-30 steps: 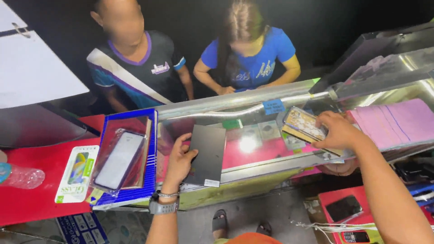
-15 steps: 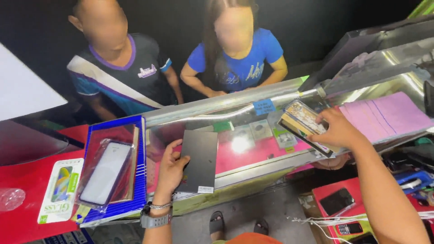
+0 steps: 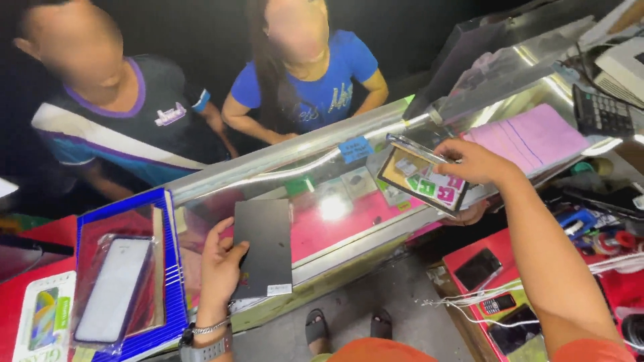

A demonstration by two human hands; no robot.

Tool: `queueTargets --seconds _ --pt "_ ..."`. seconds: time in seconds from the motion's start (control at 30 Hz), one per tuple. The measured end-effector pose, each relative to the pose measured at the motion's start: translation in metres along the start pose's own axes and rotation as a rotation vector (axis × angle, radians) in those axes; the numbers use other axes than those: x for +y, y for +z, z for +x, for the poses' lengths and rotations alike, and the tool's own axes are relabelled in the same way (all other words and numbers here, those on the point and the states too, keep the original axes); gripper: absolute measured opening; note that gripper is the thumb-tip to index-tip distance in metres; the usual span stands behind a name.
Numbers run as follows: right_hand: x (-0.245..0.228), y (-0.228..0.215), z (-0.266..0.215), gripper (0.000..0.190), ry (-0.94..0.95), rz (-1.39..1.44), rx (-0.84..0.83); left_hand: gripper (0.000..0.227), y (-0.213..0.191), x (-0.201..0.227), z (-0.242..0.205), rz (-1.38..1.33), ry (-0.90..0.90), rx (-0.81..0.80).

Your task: Applying individual protective glass covers to the camera lenses of a pink smartphone at a service counter.

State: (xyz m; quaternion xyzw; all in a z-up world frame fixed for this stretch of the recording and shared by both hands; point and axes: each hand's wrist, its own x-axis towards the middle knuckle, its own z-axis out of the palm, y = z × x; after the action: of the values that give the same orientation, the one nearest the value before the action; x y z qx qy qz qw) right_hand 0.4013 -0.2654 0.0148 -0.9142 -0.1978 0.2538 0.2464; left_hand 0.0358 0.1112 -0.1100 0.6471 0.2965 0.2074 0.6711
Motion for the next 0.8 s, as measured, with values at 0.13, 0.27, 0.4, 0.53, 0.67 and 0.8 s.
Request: queueTargets --seconds 0.13,0.27,0.4,0.53,0.67,0.8 --pt "-0.001 -0.006 0.003 0.045 0.051 -0.008 -0.091 0.051 0.010 0.028 -0.012 0.097 -0.030 0.047" --pt "0.004 -0.007 0.006 0.051 0.055 0.003 -0.090 0.050 0.007 0.023 -0.009 0.102 -0.030 0.037" --pt "0.008 -0.008 0.008 0.034 0.010 0.023 -0.087 0.050 0.006 0.018 -0.008 0.118 -0.015 0.037" --pt "0.014 -0.007 0.010 0.025 0.002 0.039 -0.074 0.049 0.007 0.021 -0.009 0.103 -0.012 0.035" --pt "0.021 -0.005 0.014 0.024 -0.005 0.058 -0.068 0.051 0.007 0.017 -0.008 0.084 -0.015 0.035" --pt "0.017 -0.004 0.013 0.022 -0.013 0.046 -0.054 0.050 0.004 0.012 -0.006 0.049 0.002 0.024"
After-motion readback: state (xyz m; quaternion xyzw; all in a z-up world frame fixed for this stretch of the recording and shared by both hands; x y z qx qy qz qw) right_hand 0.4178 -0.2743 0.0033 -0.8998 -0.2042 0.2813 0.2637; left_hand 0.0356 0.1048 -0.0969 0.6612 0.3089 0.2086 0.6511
